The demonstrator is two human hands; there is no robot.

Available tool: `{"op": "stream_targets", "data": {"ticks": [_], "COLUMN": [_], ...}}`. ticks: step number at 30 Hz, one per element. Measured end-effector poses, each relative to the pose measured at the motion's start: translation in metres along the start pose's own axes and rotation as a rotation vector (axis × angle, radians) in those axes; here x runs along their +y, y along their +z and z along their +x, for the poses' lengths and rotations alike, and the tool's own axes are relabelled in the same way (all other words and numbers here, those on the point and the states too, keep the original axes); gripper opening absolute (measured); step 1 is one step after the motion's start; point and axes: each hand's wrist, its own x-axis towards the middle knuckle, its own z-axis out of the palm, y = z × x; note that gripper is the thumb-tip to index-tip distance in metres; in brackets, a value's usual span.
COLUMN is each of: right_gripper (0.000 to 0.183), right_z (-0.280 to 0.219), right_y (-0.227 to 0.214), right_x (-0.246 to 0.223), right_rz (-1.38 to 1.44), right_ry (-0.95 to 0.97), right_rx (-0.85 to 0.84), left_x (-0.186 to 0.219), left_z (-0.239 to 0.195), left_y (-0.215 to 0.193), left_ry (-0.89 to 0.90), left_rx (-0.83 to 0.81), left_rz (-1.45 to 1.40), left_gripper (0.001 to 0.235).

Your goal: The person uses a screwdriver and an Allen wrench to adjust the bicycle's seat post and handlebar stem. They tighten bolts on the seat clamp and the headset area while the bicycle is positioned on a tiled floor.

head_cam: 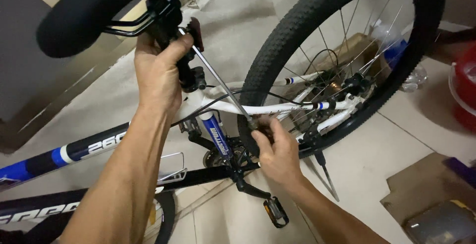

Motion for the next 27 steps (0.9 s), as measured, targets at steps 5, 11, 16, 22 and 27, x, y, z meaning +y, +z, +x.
{"op": "stream_targets", "data": {"ticks": [5, 11, 16, 22, 27], "right_gripper": [0.027, 0.024, 0.023, 0.039, 0.039], "right_z": [-0.029, -0.075, -0.132, -0.206, -0.238], "right_y": [-0.021, -0.041, -0.057, -0.055, -0.059], "right_x": [-0.020, -0.037, -0.089, -0.169, -0.186], "right_rz": [0.005, 0.038, 0.012, 0.448, -0.388], "right_ry": [0.194, 0.156, 0.194, 0.647, 0.113], "right_rx": [-0.042, -0.114, -0.368, -0.554, -0.437], "left_x": [0.030, 0.061, 0.054, 0.077, 0.113], "left_z": [-0.053, -0.171, -0.221, -0.243, -0.244], "left_y": [-0.008, -0.016, -0.029, -0.069, -0.072], "left_ry": [0.179, -0.185, -0.587, -0.665, -0.690], "left_rx": [0.048, 0.010, 0.203, 0.409, 0.455], "left_rz": [0.324, 0.336, -0.519, -1.148, -1.131], "left_gripper": [0.066, 0.059, 0.045, 0.030, 0.050]}}
